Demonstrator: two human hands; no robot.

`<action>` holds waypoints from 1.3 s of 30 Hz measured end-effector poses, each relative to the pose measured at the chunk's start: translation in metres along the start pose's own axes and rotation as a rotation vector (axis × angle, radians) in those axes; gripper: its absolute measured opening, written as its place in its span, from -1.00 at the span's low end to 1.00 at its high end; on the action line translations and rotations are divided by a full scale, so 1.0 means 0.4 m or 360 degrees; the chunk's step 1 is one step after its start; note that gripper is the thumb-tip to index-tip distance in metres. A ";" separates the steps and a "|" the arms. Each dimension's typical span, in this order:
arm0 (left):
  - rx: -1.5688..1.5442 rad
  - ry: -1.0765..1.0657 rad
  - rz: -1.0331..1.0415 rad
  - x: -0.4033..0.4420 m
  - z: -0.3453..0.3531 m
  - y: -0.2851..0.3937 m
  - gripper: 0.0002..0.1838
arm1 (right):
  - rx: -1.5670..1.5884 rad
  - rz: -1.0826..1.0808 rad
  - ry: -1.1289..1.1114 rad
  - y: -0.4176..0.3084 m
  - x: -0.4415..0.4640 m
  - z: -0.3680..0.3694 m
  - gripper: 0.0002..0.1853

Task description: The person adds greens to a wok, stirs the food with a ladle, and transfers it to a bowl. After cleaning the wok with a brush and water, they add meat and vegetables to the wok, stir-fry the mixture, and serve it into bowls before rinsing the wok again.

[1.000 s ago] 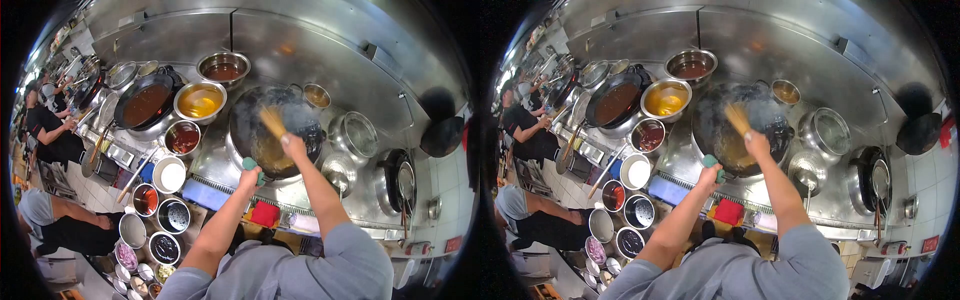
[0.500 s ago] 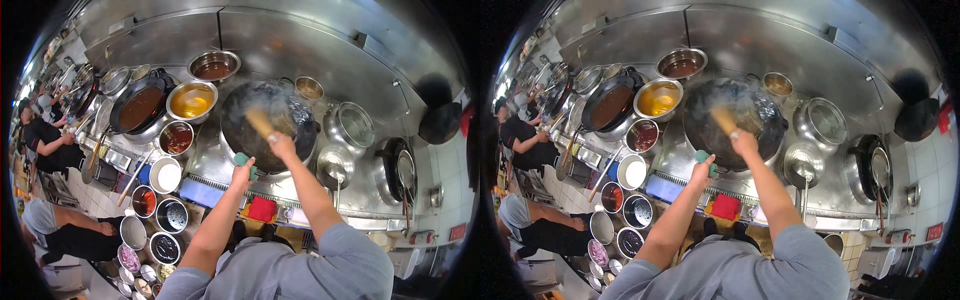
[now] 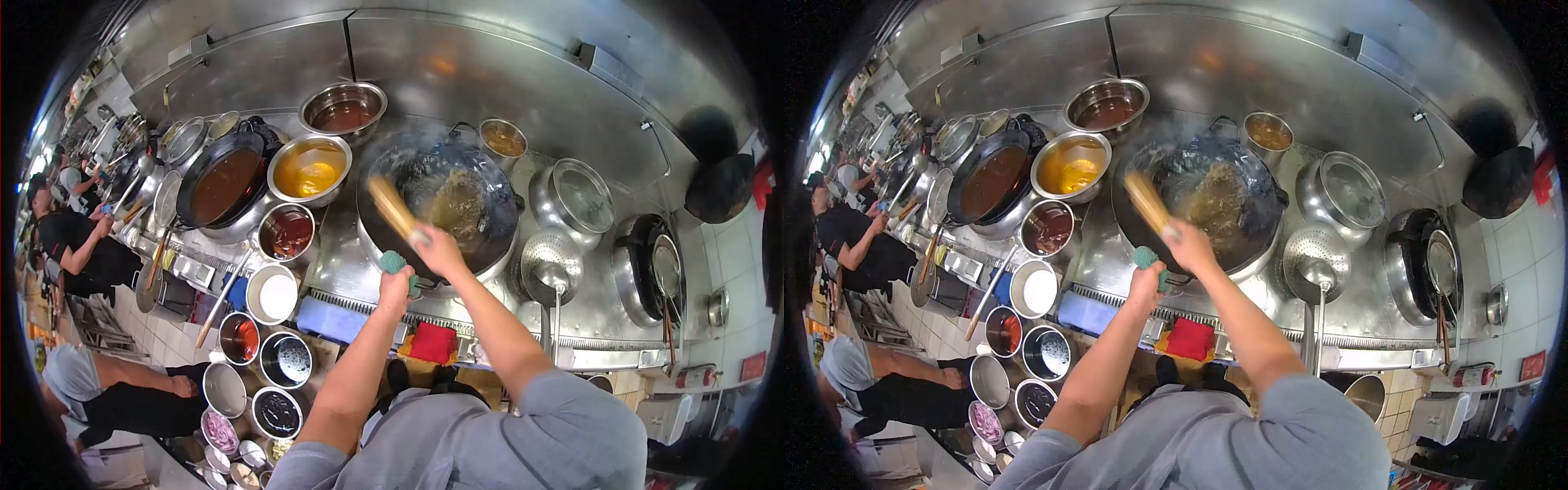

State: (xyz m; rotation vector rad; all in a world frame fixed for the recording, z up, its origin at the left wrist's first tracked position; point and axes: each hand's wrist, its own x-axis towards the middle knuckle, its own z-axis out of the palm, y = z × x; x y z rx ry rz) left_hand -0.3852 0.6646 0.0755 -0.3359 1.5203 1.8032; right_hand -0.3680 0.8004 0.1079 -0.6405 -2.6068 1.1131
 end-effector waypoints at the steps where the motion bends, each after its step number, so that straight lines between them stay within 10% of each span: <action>1: -0.0040 -0.0045 0.0013 0.004 -0.001 0.006 -0.68 | -0.0171 -0.0024 -0.0156 0.001 -0.059 -0.063 -0.56; 9: -0.0053 -0.0018 0.0009 -0.012 0.005 0.016 -0.64 | -0.0804 0.0357 0.0059 0.025 0.159 -0.173 -0.72; 17: -0.0045 0.0013 -0.0029 -0.027 0.010 0.035 -0.72 | -0.1064 -0.0160 -0.0345 0.149 0.016 -0.309 -0.71; 21: -0.0041 -0.0010 -0.0060 -0.040 0.010 0.040 -0.72 | -0.1054 0.0353 -0.0094 0.134 0.197 -0.229 -0.70; 31: -0.0001 -0.0027 -0.0028 -0.017 -0.001 0.028 -0.71 | -0.1336 -0.0105 -0.0252 0.201 0.090 -0.375 -0.72; 39: -0.0126 -0.0119 0.0069 -0.008 -0.006 0.024 -0.75 | -0.0583 0.0110 -0.0071 0.029 0.070 -0.057 -0.73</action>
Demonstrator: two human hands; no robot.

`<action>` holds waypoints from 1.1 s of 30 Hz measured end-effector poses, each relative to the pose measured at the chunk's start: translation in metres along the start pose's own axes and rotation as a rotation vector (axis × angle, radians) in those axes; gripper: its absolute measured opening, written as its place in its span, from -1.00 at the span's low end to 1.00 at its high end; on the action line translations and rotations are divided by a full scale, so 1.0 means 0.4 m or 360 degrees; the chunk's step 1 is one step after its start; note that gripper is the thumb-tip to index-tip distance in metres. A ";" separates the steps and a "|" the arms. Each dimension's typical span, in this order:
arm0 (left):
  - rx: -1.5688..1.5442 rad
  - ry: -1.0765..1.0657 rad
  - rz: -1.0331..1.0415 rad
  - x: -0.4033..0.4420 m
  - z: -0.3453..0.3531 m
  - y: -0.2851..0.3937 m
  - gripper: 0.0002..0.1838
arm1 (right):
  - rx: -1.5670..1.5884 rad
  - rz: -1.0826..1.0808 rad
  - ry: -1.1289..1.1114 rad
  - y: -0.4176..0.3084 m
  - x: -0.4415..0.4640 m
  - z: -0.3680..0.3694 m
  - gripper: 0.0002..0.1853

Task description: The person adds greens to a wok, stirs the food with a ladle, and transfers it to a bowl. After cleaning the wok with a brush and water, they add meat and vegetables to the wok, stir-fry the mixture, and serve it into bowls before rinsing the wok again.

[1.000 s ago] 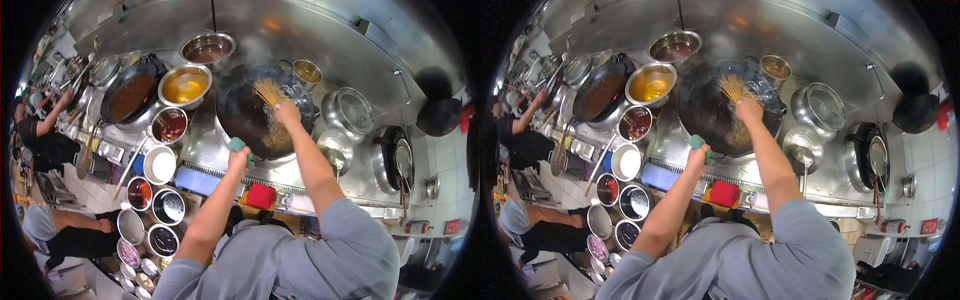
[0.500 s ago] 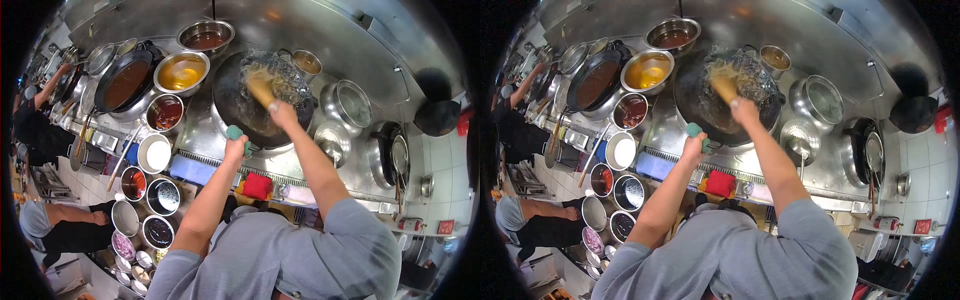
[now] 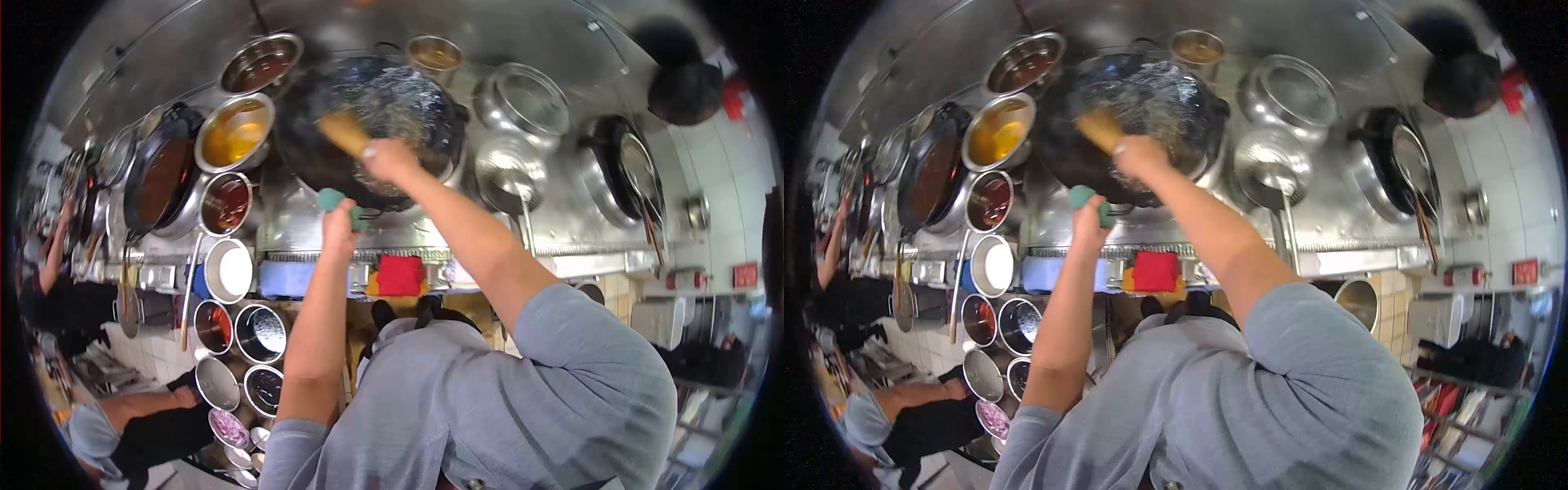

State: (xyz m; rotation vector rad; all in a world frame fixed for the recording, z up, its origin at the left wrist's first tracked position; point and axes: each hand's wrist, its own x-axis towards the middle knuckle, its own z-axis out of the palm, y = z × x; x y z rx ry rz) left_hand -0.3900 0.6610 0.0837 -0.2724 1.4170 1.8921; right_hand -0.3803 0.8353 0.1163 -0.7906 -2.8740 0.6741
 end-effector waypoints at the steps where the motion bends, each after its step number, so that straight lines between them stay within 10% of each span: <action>1: 0.0023 -0.0038 -0.0025 -0.003 0.006 0.002 -0.75 | 0.0007 -0.0008 -0.0138 -0.043 -0.087 -0.058 -0.71; 6: -0.0088 0.0014 -0.0208 -0.046 0.037 0.045 -0.75 | -0.0291 -0.0499 -0.0317 0.250 -0.191 -0.229 -0.67; 8: -0.0055 -0.0015 -0.0189 -0.008 0.018 0.026 -0.75 | -0.0593 -0.0063 -0.0491 0.308 -0.129 -0.403 -0.65; 9: -0.0026 -0.0034 -0.0169 0.015 0.005 0.014 -0.73 | -0.0730 0.0417 -0.0093 0.325 -0.095 -0.428 -0.65; 14: 0.0065 0.0011 -0.0175 0.028 -0.025 0.012 -0.72 | 0.0020 0.0479 0.0778 0.425 -0.116 -0.438 -0.55; 24: 0.0651 -0.0019 0.0455 -0.124 0.017 0.098 -0.59 | 0.0966 0.0804 0.0291 0.356 -0.491 -0.310 -0.53; 26: 0.0799 0.0158 0.0616 -0.112 0.034 0.125 -0.61 | 0.0854 0.0220 0.0489 0.353 -0.509 -0.224 -0.53; 33: 0.1331 0.0369 0.1250 -0.210 0.090 0.215 -0.53 | 0.0716 0.0167 0.0014 0.174 -0.454 -0.151 -0.52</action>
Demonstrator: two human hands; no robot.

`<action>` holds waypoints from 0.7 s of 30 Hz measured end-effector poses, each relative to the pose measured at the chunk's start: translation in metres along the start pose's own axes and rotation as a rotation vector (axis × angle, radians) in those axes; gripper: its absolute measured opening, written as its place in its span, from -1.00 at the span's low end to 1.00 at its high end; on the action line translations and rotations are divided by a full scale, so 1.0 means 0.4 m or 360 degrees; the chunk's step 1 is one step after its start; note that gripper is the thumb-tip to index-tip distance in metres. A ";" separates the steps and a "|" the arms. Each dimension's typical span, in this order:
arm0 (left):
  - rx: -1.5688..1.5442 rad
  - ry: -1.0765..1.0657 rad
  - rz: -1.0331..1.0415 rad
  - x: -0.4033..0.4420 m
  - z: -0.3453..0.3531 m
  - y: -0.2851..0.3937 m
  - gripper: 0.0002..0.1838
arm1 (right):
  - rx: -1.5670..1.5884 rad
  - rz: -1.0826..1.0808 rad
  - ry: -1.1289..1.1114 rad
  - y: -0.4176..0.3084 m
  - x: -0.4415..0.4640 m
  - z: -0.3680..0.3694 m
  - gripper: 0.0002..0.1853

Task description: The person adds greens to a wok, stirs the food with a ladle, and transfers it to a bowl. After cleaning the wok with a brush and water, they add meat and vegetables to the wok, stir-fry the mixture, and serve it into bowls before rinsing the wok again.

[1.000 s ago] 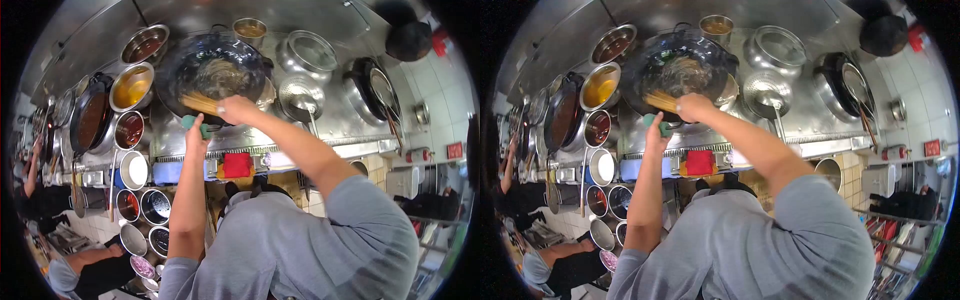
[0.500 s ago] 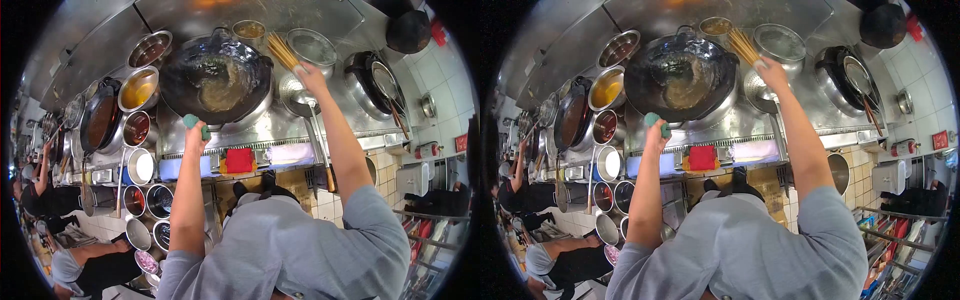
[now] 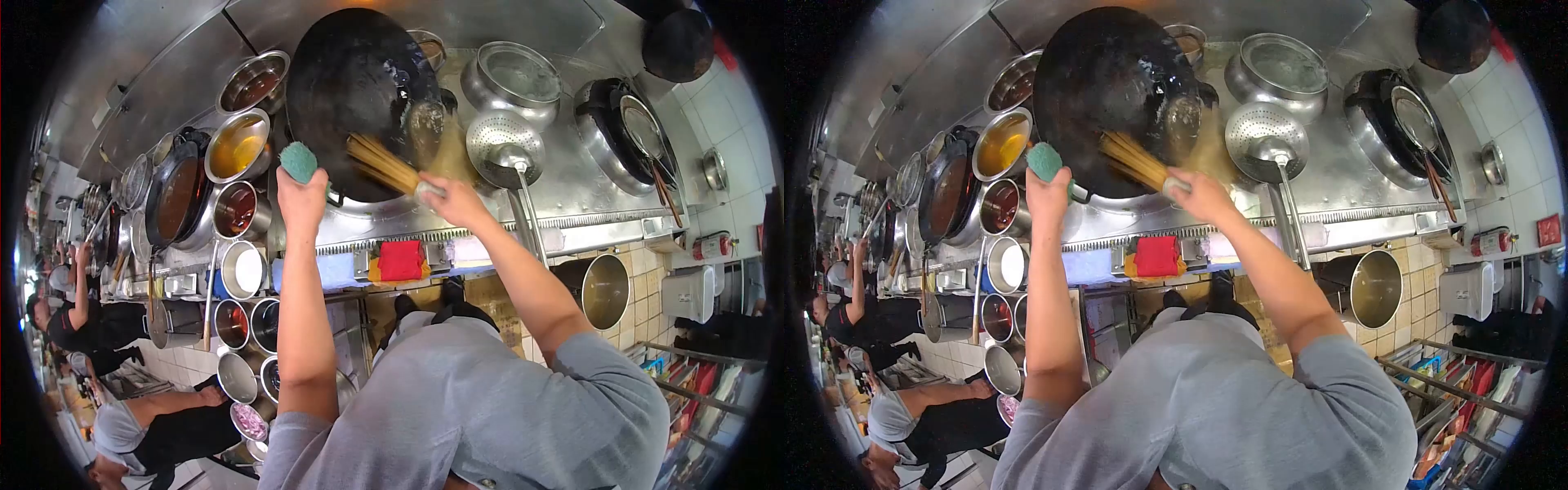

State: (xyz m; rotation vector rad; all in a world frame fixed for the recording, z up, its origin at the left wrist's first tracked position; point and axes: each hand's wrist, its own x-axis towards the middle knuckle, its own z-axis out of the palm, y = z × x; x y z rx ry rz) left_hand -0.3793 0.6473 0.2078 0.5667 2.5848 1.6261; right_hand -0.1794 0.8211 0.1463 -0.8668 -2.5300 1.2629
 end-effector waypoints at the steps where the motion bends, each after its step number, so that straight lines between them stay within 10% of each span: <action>1: 0.0041 -0.0012 0.0144 -0.014 -0.004 -0.014 -0.52 | -0.0214 0.0049 0.0188 0.048 0.064 0.034 -0.52; 3: 0.0079 -0.0028 0.0292 -0.052 -0.012 -0.013 -0.52 | -0.0428 0.0101 0.0379 0.044 0.124 0.040 -0.52; 7: 0.0099 -0.0062 0.0322 -0.094 -0.014 -0.009 -0.53 | 0.0671 0.0186 -0.0138 -0.142 0.043 0.069 -0.53; 9: -0.0111 0.0011 0.0326 -0.079 -0.024 -0.034 -0.56 | 0.0592 -0.0322 -0.0062 -0.135 -0.079 0.139 -0.54; 12: -0.0154 0.0045 0.0210 -0.060 -0.056 -0.094 -0.58 | -0.0126 -0.0182 -0.0420 0.085 -0.075 0.082 -0.59; 15: -0.0379 0.0009 0.0027 -0.058 -0.061 -0.142 -0.60 | -0.1113 0.0118 0.0342 0.169 0.139 -0.190 -0.61; 16: -0.0426 0.0026 -0.0074 -0.055 -0.052 -0.147 -0.59 | -0.0654 0.0404 0.0520 0.178 0.240 -0.281 -0.61; 20: -0.0814 -0.0096 -0.0528 -0.038 -0.034 -0.242 -0.63 | -0.0781 -0.0416 0.1210 0.033 0.355 -0.551 -0.45; 21: -0.0919 -0.0157 -0.0640 -0.048 -0.025 -0.248 -0.65 | -0.0222 -0.0006 0.0836 -0.084 0.319 -0.593 -0.41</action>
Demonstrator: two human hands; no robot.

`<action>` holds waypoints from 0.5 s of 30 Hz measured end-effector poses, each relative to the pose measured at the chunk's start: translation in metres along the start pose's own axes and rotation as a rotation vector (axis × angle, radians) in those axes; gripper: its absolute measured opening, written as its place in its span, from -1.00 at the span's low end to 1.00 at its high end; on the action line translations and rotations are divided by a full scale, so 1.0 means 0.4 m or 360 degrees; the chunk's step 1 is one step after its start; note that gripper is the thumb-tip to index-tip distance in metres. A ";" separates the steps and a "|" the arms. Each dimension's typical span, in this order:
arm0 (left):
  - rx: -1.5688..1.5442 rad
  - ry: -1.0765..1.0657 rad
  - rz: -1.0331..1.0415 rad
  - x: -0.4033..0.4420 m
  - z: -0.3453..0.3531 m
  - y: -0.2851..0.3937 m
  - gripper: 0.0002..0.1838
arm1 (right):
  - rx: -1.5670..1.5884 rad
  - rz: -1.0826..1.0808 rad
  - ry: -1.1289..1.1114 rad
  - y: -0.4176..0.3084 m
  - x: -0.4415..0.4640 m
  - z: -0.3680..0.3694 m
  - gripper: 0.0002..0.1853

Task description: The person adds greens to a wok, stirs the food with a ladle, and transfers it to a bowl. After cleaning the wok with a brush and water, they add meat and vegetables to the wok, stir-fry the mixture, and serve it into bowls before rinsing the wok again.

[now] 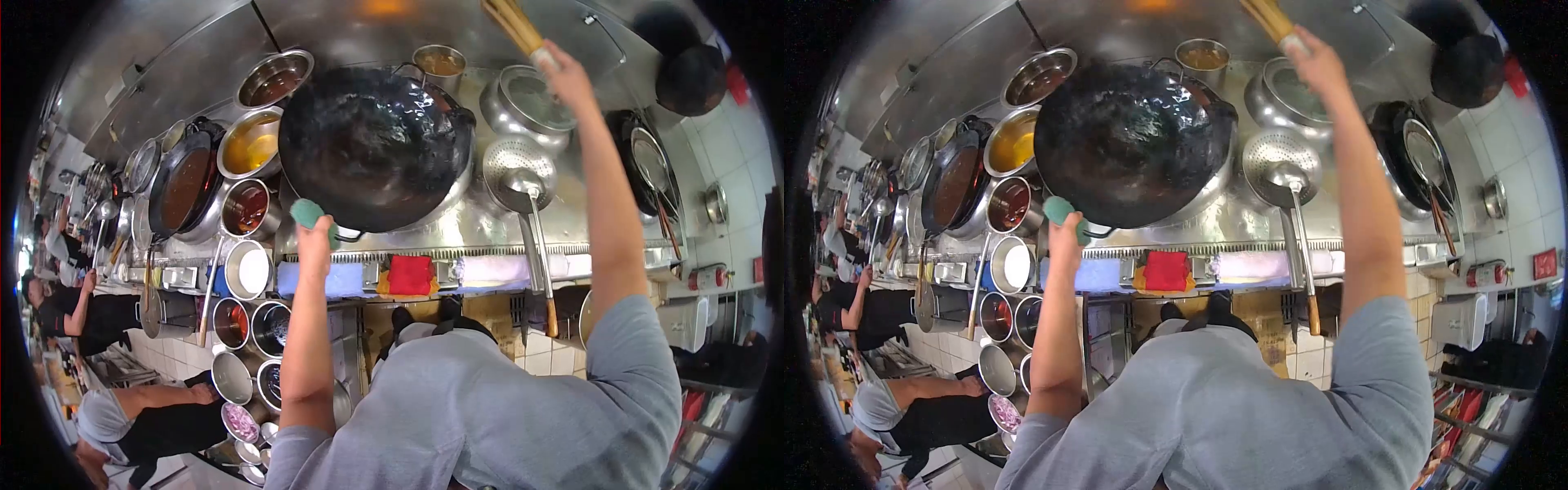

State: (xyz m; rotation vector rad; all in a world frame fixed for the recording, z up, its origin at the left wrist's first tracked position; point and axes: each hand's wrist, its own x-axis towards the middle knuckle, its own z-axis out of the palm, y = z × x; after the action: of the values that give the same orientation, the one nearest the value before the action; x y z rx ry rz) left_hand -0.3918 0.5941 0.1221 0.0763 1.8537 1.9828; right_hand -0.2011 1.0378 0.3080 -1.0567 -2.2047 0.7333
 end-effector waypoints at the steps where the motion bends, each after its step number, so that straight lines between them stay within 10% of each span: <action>1: -0.0106 -0.0042 -0.0113 -0.010 0.018 -0.009 -0.67 | 0.0124 -0.0213 0.0116 -0.032 0.025 -0.017 -0.40; 7: -0.0541 0.0052 -0.0682 -0.019 0.175 -0.063 -0.68 | -0.0795 -0.0919 0.0452 -0.135 0.280 0.036 -0.34; 9: -0.0582 0.0050 -0.0737 -0.018 0.209 -0.085 -0.69 | -0.0805 -0.0538 0.0433 -0.139 0.268 0.196 -0.47; 15: -0.0577 0.0045 -0.0814 -0.003 0.231 -0.103 -0.73 | -0.0638 -0.0216 -0.0936 -0.120 -0.273 0.741 -0.58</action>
State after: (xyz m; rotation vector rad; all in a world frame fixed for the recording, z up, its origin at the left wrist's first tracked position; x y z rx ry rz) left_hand -0.3502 0.6814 0.0929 -0.4841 1.3229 1.9059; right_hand -0.3752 0.8566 0.1106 -0.9368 -2.9918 0.6062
